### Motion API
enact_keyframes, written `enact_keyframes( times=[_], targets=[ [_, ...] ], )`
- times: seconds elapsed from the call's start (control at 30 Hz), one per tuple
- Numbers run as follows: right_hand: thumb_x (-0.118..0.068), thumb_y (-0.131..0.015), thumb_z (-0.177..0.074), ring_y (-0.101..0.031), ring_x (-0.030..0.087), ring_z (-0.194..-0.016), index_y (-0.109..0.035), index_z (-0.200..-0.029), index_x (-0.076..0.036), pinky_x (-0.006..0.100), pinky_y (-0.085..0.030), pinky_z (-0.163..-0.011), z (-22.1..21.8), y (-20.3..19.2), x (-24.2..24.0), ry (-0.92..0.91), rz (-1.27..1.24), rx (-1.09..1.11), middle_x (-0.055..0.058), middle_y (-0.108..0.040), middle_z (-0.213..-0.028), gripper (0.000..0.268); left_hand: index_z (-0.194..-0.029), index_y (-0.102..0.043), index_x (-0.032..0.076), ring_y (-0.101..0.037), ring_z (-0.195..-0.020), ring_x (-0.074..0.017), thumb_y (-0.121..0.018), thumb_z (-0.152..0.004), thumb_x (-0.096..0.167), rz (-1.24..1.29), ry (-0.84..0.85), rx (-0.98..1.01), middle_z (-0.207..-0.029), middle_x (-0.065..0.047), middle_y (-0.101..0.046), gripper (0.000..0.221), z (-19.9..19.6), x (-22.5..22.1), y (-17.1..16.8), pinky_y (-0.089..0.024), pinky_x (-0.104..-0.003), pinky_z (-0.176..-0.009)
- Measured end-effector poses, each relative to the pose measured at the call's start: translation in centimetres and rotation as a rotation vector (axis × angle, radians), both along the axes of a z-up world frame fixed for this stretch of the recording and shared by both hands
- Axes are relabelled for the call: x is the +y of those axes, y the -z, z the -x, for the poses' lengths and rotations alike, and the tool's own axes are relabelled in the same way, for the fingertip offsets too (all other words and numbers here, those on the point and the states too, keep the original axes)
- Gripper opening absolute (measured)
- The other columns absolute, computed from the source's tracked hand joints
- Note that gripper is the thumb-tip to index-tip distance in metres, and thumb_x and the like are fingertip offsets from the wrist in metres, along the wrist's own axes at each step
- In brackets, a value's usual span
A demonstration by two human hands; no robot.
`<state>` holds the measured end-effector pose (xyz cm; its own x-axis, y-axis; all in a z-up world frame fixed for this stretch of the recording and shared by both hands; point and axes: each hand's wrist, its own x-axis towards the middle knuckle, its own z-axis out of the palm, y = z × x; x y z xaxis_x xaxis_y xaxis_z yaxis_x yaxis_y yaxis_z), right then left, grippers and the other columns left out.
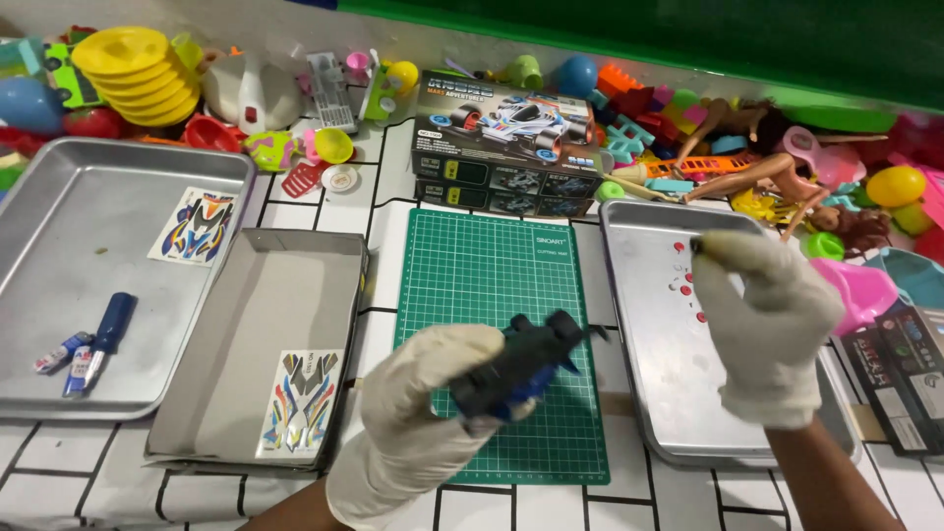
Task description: Assembling a mini 4WD toy car by installing the motor and using a small tool to fasten parts to the chassis.
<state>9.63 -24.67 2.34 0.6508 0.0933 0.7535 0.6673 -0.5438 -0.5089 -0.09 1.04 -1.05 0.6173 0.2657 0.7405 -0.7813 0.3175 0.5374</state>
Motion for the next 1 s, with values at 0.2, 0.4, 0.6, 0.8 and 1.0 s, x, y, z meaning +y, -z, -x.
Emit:
enact_keyframes(
  times=[0.2, 0.4, 0.6, 0.8, 1.0],
  targets=[
    [0.018, -0.069, -0.074, -0.065, 0.023, -0.062, -0.066, -0.092, 0.001, 0.03, -0.057, -0.052, 7.6, 0.7, 4.0, -0.221, 0.138, -0.294, 0.015, -0.066, -0.079, 0.025, -0.114, -0.063, 0.005, -0.072, -0.093, -0.0247, -0.074, -0.094, 0.003, -0.485, -0.407, -0.084, -0.108, -0.012, -0.071, 0.023, -0.1, -0.7, 1.5, -0.064, -0.034, -0.082],
    [0.014, -0.074, -0.078, -0.063, 0.023, -0.059, -0.067, -0.085, -0.003, 0.032, -0.053, -0.055, 8.8, 0.6, 6.2, -0.039, 0.106, -0.269, 0.011, -0.065, -0.07, 0.02, -0.128, -0.056, 0.011, -0.07, -0.085, -0.0242, -0.065, -0.104, 0.017, -0.369, -0.123, -0.011, -0.107, -0.013, -0.065, 0.026, 0.1, -0.9, 2.3, -0.06, -0.032, -0.071],
    [0.012, -0.078, -0.081, -0.064, 0.019, -0.065, -0.071, -0.094, -0.002, 0.028, -0.055, -0.059, 9.4, 0.3, 7.0, -0.108, 0.105, -0.141, 0.009, -0.067, -0.076, 0.021, -0.122, -0.058, 0.013, -0.069, -0.097, -0.0264, -0.068, -0.1, 0.012, -0.437, -0.247, 0.058, -0.108, -0.012, -0.065, 0.024, 0.4, -1.1, 2.6, -0.061, -0.037, -0.084],
    [0.008, -0.079, -0.084, -0.058, 0.024, -0.068, -0.07, -0.103, -0.001, 0.042, -0.053, -0.071, 8.9, 1.0, 6.7, -0.141, 0.219, -0.226, 0.01, -0.067, -0.082, 0.023, -0.12, -0.06, 0.006, -0.07, -0.089, -0.0284, -0.062, -0.102, 0.01, -0.46, -0.32, -0.004, -0.104, -0.016, -0.066, 0.018, -0.3, -1.2, 2.6, -0.061, -0.036, -0.077],
    [0.009, -0.075, -0.089, -0.057, 0.028, -0.077, -0.067, -0.118, -0.006, 0.039, -0.05, -0.075, 8.4, 2.2, 6.0, -0.167, 0.317, -0.224, 0.008, -0.066, -0.093, 0.034, -0.131, -0.055, 0.012, -0.069, -0.096, -0.0304, -0.067, -0.102, 0.006, -0.504, -0.34, 0.009, -0.112, -0.017, -0.066, 0.033, 0.0, -0.8, 3.5, -0.059, -0.04, -0.083]
  ],
)
